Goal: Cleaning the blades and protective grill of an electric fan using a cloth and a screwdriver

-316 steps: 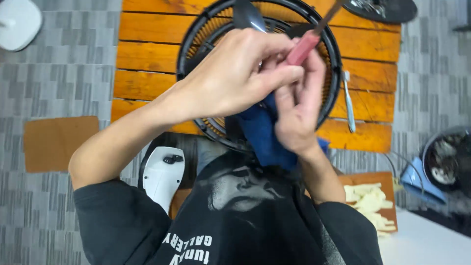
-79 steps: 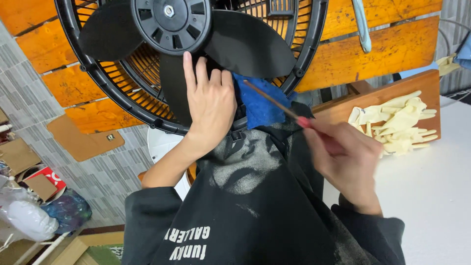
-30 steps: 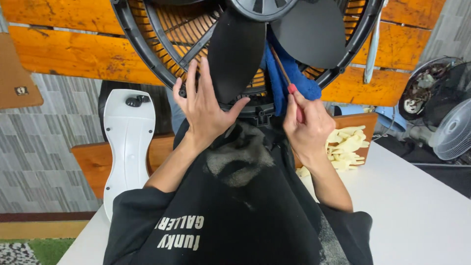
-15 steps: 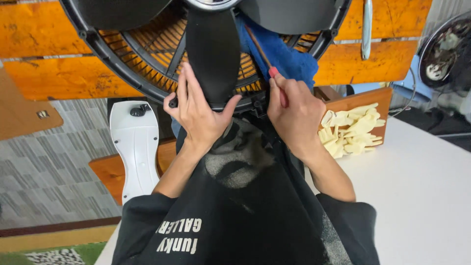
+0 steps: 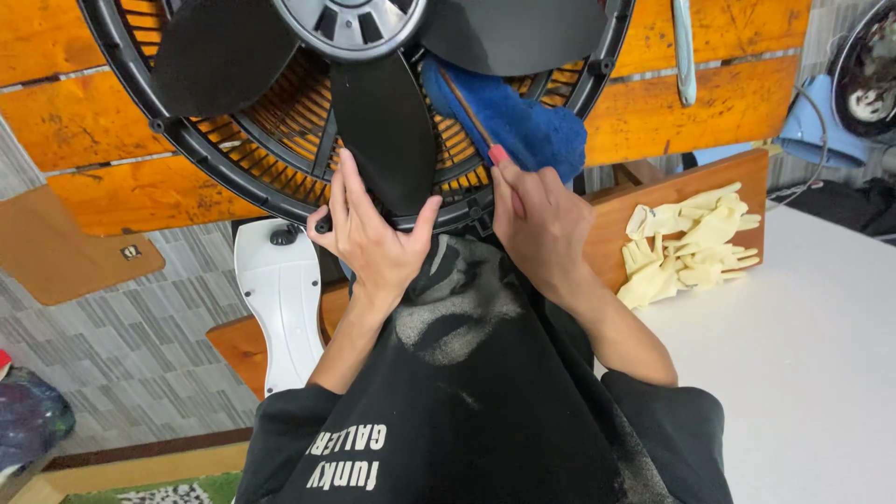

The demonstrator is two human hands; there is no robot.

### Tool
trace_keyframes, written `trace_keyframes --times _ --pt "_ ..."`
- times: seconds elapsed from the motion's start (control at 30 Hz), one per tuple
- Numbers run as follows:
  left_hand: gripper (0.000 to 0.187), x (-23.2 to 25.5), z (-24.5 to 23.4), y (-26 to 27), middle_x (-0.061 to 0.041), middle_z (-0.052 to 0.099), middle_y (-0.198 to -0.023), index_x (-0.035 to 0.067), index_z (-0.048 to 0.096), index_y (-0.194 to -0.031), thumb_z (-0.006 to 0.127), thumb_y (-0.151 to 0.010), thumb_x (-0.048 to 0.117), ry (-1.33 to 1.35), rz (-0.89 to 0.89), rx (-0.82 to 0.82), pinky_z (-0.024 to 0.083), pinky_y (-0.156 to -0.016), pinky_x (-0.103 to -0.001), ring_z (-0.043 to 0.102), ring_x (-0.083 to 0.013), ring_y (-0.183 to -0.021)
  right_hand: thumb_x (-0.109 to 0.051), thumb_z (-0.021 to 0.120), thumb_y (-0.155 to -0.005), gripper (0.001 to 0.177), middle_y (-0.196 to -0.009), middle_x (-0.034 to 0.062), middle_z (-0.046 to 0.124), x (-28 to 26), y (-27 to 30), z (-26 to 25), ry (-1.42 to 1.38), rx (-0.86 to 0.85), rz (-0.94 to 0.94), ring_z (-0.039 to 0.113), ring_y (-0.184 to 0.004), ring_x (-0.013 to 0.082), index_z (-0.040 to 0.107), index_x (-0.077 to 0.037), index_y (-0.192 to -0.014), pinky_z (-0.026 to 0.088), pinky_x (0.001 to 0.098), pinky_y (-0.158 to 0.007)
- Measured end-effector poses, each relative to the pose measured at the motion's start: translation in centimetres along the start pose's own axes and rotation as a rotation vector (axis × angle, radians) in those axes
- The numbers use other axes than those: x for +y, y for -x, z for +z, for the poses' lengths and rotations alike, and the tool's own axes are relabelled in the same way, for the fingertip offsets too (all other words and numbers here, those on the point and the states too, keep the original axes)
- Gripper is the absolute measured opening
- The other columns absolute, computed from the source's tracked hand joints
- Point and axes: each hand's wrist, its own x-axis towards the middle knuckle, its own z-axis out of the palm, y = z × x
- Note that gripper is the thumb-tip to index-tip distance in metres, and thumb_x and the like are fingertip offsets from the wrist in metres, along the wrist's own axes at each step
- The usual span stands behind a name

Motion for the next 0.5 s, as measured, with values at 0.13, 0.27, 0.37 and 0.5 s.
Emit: trace_keyframes --times 0.13,0.27,0.37,0.5 --pt "0.101 0.2 -0.1 -0.1 -0.016 0.068 -0.136 -0.003 0.04 -0.155 0.068 -0.092 0.07 0.018 -0.005 0.009 0.023 -0.102 -0.048 0.06 -0.0275 -0.132 -0.023 0.078 -0.096 0.005 -0.067 -0.0026 0.054 -0.2 -1.1 -2.8 0.107 -0.114 0.002 0.062 -0.054 0.018 0.077 -0.019 -0.093 0.051 0.0267 -0.053" --pt "0.102 0.2 0.1 -0.1 -0.017 0.069 -0.135 -0.003 0.041 -0.155 0.07 -0.09 0.07 0.034 -0.031 0.016 0.022 -0.102 -0.049 0.061 -0.0281 -0.129 -0.022 0.079 -0.096 0.007 -0.066 -0.0014 0.054 1.1 0.4 -3.0 0.126 -0.132 -0.019 0.063 -0.054 0.0186 0.075 -0.018 -0.092 0.051 0.027 -0.053" --pt "0.099 0.1 0.2 0.2 -0.015 0.069 -0.136 -0.003 0.041 -0.155 0.069 -0.091 0.068 0.016 -0.031 0.013 0.023 -0.102 -0.049 0.061 -0.026 -0.13 -0.021 0.077 -0.096 0.004 -0.067 -0.0023 0.054 0.9 0.1 -0.6 0.052 -0.042 -0.018 0.062 -0.054 0.019 0.079 -0.017 -0.096 0.052 0.025 -0.055" --pt "0.099 0.1 0.2 0.0 -0.015 0.069 -0.135 -0.003 0.04 -0.156 0.07 -0.092 0.067 0.033 -0.028 0.009 0.022 -0.103 -0.048 0.061 -0.0265 -0.13 -0.019 0.075 -0.098 0.006 -0.068 -0.0008 0.052 -0.4 -1.4 -0.8 0.038 -0.054 0.007 0.062 -0.054 0.0201 0.076 -0.016 -0.093 0.051 0.0252 -0.055"
